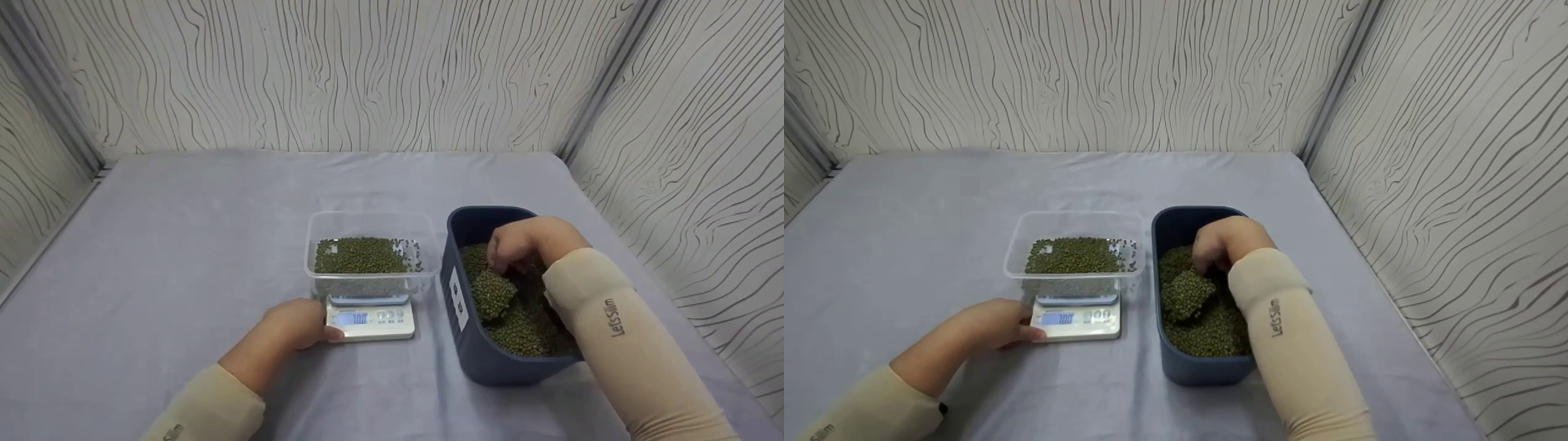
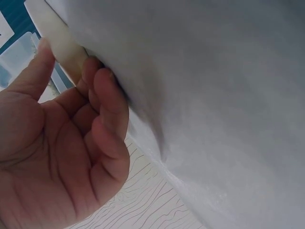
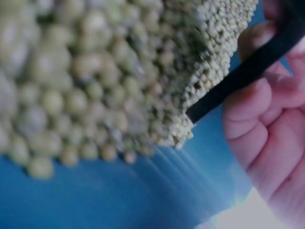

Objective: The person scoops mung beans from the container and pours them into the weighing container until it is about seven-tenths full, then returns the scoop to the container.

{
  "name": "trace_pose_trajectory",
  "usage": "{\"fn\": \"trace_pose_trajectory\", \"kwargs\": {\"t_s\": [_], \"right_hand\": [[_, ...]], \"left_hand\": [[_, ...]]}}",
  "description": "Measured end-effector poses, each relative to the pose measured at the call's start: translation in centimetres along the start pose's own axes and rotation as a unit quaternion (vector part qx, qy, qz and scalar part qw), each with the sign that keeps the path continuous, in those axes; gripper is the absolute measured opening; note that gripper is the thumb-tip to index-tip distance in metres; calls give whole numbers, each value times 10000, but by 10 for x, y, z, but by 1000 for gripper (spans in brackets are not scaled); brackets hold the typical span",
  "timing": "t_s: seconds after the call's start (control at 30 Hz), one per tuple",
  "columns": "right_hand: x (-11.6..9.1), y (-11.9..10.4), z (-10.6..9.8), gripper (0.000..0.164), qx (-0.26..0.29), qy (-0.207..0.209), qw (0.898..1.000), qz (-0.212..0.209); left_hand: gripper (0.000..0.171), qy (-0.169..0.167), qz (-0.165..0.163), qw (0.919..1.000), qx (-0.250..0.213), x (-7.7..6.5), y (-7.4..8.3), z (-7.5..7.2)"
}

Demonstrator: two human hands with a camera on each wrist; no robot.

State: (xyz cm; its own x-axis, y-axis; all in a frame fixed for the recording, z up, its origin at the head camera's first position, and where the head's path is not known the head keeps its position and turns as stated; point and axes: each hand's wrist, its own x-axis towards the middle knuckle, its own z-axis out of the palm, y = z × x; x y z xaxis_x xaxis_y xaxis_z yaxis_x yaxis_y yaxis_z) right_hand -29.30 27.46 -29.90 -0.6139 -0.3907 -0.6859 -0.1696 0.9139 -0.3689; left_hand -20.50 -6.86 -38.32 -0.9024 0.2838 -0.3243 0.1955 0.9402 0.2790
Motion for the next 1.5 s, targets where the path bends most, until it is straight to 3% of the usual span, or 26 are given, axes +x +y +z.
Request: {"fn": "trace_pose_trajectory", "kwargs": {"t_s": [0.13,0.43,0.83,1.17,1.5], "right_hand": [[-3,1,-3,28,-90,110,9998,-103],[-13,3,-11,29,424,178,9989,-136],[-39,-6,-39,29,690,148,9971,-281],[-52,-2,-50,28,860,271,9958,-178],[-59,11,-53,31,1233,275,9918,189]], "left_hand": [[39,8,-15,10000,-5,0,0,0],[38,51,5,10000,-68,0,-1,1],[40,13,118,9999,30,0,-2,0],[41,71,101,9999,61,1,-2,2],[41,92,81,9999,1,2,-2,3]]}}
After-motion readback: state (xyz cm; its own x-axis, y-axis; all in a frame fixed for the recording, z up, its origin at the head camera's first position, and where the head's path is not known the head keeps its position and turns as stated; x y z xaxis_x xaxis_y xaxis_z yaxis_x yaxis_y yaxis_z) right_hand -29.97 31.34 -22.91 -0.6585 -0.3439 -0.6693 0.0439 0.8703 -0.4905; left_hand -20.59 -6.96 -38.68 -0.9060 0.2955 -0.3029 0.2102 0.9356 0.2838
